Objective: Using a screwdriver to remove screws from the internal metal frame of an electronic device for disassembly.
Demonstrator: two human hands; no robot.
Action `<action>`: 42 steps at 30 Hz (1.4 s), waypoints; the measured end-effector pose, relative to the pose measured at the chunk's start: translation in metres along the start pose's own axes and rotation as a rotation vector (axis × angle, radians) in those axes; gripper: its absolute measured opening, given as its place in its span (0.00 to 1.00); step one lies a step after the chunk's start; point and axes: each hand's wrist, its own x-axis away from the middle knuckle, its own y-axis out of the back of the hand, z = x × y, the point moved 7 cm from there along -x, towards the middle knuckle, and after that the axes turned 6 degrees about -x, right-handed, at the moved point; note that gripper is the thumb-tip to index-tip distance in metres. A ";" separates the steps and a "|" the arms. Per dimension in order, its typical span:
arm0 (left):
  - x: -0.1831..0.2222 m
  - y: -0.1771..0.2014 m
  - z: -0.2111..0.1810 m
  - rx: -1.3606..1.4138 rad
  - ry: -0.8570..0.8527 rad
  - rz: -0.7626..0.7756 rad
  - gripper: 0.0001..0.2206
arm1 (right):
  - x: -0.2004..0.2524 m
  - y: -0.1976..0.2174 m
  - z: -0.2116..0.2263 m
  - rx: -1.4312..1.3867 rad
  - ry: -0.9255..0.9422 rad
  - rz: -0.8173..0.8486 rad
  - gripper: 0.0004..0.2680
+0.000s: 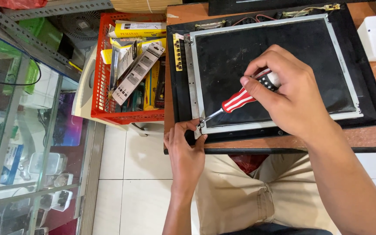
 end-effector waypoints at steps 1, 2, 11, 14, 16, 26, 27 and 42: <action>0.000 0.000 0.000 0.000 -0.001 0.000 0.15 | 0.000 0.000 0.000 0.000 0.000 -0.001 0.02; 0.000 0.000 0.000 -0.007 -0.003 0.001 0.15 | 0.000 0.001 0.000 -0.009 -0.011 -0.006 0.02; -0.001 0.000 -0.001 -0.026 -0.023 -0.003 0.15 | -0.001 0.007 -0.010 -0.029 -0.073 -0.032 0.02; -0.001 0.001 -0.001 -0.026 -0.018 -0.001 0.15 | -0.001 0.004 -0.007 -0.036 -0.060 -0.026 0.02; -0.001 0.002 -0.002 -0.030 -0.016 -0.001 0.15 | -0.001 0.002 -0.007 -0.054 -0.069 -0.019 0.02; -0.006 0.013 -0.018 -0.141 -0.184 -0.068 0.12 | 0.006 0.025 -0.033 -0.118 -0.172 -0.197 0.03; -0.007 0.014 -0.018 -0.199 -0.194 -0.116 0.12 | 0.007 0.027 -0.034 -0.116 -0.189 -0.205 0.03; -0.040 0.004 -0.020 -0.592 -0.112 0.166 0.05 | 0.013 0.037 -0.037 -0.126 -0.247 -0.236 0.03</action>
